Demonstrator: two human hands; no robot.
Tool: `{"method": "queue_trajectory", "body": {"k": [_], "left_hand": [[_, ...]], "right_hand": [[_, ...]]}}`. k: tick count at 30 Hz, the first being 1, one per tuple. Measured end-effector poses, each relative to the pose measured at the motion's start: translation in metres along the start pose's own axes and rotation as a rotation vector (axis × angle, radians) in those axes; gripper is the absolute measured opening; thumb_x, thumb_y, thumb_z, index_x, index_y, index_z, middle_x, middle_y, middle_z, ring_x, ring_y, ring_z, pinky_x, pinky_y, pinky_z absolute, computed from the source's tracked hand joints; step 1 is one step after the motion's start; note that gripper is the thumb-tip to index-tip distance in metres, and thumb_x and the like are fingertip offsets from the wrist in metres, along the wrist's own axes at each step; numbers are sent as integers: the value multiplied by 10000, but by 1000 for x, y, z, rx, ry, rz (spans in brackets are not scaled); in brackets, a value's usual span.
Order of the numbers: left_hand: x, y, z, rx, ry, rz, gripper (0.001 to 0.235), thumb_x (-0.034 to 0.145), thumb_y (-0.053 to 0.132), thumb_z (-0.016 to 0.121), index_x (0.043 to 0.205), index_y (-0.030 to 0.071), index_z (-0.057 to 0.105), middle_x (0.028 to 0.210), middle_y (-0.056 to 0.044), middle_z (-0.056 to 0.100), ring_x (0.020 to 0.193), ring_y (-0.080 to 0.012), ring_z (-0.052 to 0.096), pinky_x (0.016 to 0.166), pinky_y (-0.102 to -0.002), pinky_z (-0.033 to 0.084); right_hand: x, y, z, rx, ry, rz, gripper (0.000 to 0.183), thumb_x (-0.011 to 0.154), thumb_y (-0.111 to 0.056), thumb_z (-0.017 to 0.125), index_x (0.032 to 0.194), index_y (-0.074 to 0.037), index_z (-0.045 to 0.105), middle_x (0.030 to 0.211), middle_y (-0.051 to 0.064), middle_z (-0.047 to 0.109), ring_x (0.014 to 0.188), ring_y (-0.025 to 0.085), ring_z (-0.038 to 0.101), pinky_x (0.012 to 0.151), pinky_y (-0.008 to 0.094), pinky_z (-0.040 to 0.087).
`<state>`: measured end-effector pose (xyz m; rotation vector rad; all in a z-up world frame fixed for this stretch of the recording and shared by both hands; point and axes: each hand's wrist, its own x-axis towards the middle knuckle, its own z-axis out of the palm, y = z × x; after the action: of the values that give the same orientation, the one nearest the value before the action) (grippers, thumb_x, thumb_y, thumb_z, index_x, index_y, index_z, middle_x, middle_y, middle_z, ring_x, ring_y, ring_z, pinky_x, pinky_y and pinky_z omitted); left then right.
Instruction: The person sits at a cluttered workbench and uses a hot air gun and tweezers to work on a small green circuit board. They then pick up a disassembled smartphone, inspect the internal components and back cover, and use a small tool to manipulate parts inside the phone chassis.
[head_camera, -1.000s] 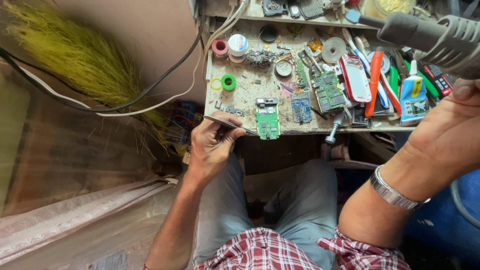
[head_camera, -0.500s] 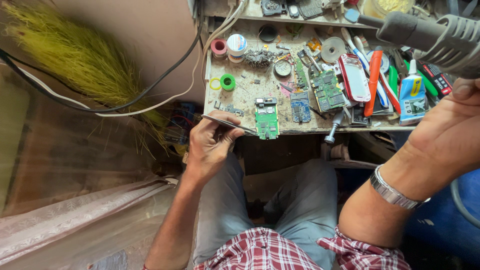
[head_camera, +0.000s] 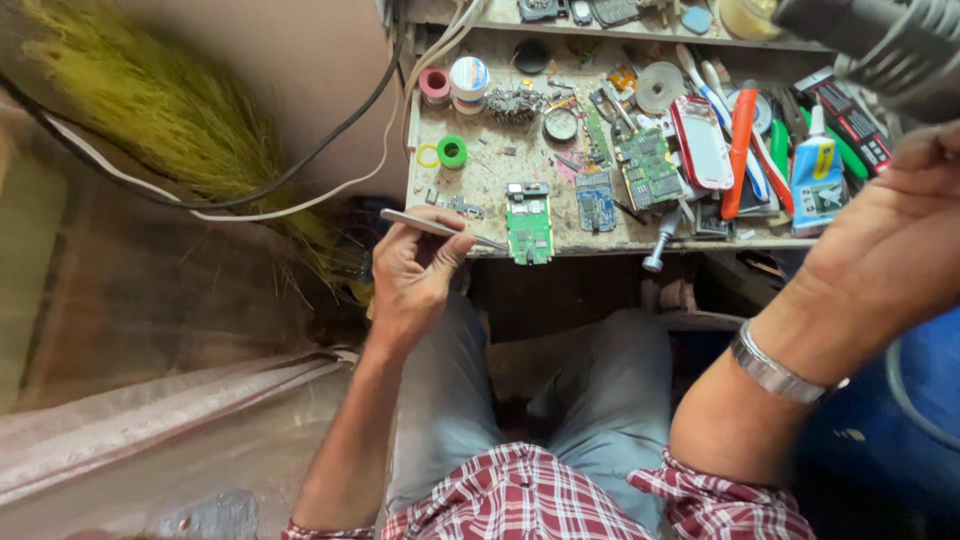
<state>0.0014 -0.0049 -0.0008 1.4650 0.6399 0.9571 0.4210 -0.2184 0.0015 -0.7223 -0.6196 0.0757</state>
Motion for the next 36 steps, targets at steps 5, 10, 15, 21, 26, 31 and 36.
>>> {"method": "queue_trajectory", "body": {"k": [5, 10, 15, 21, 26, 31, 36], "left_hand": [[-2, -2, 2, 79, 25, 87, 148, 997, 114, 749, 1071, 17, 666, 968, 3, 655, 864, -58, 588, 779, -208, 503], [-4, -1, 6, -2, 46, 63, 137, 1019, 116, 728, 1078, 19, 651, 911, 12, 616, 803, -61, 543, 713, -208, 455], [-6, 6, 7, -32, 28, 30, 147, 1013, 125, 720, 1086, 36, 629, 878, 2, 621, 734, -69, 584, 632, -228, 529], [-10, 8, 7, -138, -5, 14, 150, 997, 127, 726, 1074, 38, 633, 855, 5, 614, 710, -67, 589, 577, -253, 582], [-7, 2, 4, -86, -28, 98, 143, 1037, 121, 745, 1097, 29, 654, 868, 3, 615, 753, -70, 554, 670, -223, 504], [-4, -2, 2, -87, -41, 90, 141, 1030, 104, 736, 1102, 19, 650, 882, -4, 622, 772, -80, 567, 684, -233, 513], [-7, 5, 7, -91, 10, 38, 137, 1000, 50, 698, 1116, 18, 632, 1000, -30, 679, 873, -89, 635, 786, -238, 551]], "right_hand": [[-15, -2, 42, 160, 109, 106, 358, 1184, -261, 489, 1378, 26, 582, 1161, 175, 630, 1000, 232, 618, 844, 326, 515], [-35, -13, 81, 383, 89, 243, 413, 1129, -385, 526, 1467, -148, 547, 1230, 164, 631, 1061, 254, 631, 1014, 358, 557], [-44, -16, 88, 543, 62, 338, 389, 1103, -421, 622, 1461, -287, 550, 1281, 138, 622, 1093, 251, 630, 1032, 371, 559], [-46, -11, 78, 723, 41, 387, 328, 1033, -362, 691, 1321, -217, 633, 1264, 129, 626, 1114, 235, 629, 1035, 365, 573], [-34, -7, 72, 770, 0, 394, 250, 1008, -291, 728, 1220, -160, 703, 1260, 135, 671, 1074, 239, 653, 1046, 378, 602], [-27, -10, 80, 791, -40, 364, 230, 1080, -217, 701, 1203, -25, 672, 1184, 117, 683, 1062, 216, 649, 1039, 341, 580], [6, -17, 109, 947, 51, 496, 392, 971, -168, 660, 1230, 124, 624, 1193, 241, 703, 1200, 324, 675, 973, 315, 618]]}}
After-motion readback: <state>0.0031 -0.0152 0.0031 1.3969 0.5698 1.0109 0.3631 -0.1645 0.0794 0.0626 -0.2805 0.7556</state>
